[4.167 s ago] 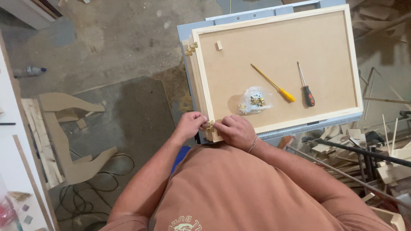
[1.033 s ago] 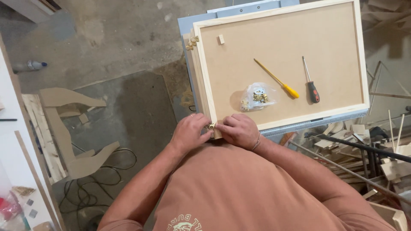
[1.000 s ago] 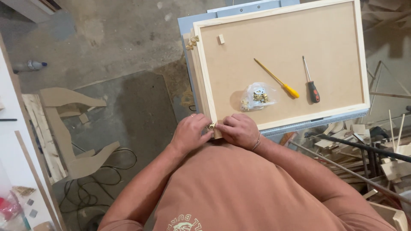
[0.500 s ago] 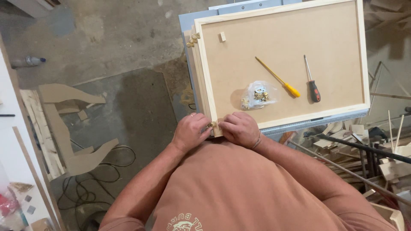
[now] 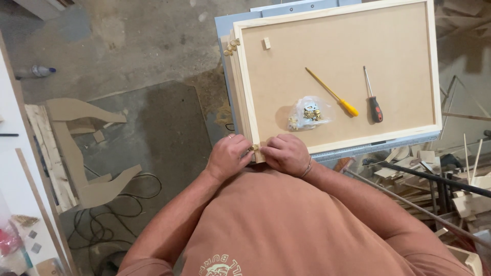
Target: Assembling a wooden display case by attaching hinges and hardware using a screwdriver
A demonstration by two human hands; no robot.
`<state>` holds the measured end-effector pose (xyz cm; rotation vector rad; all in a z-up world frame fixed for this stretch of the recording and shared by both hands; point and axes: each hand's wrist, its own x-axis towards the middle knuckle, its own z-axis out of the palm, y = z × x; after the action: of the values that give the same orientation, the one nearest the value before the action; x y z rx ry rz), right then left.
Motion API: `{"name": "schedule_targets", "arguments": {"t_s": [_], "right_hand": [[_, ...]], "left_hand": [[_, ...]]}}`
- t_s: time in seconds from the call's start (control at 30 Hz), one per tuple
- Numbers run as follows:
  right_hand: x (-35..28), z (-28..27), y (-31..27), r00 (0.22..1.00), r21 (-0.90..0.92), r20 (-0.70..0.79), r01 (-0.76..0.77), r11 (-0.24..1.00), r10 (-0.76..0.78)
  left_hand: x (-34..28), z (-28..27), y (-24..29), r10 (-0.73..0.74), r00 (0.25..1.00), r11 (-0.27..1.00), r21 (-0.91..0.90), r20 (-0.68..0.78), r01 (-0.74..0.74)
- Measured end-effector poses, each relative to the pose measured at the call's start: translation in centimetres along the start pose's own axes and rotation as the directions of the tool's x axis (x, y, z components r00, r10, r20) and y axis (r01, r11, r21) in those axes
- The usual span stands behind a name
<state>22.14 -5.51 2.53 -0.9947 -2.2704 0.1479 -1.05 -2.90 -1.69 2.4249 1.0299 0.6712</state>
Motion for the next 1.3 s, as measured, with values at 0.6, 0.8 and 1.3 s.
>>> {"name": "schedule_targets", "arguments": {"t_s": [0.6,0.8,1.3], "right_hand": [[-0.5,0.1,0.3,0.999,-0.013,0.043,0.012,1.0,-0.011],[-0.7,0.2,0.4,0.998,-0.023,0.055,0.008,1.0,-0.006],[-1.5,1.1,0.8,0.999,-0.007,0.046,0.004,1.0,-0.004]], "left_hand": [[0.1,0.3,-0.1,-0.012,1.0,1.0,-0.014,0.026,0.012],[0.2,0.1,0.0,-0.012,0.999,1.0,-0.027,0.031,0.013],[0.1,0.2,-0.1,0.004,1.0,1.0,-0.012,0.005,-0.004]]}}
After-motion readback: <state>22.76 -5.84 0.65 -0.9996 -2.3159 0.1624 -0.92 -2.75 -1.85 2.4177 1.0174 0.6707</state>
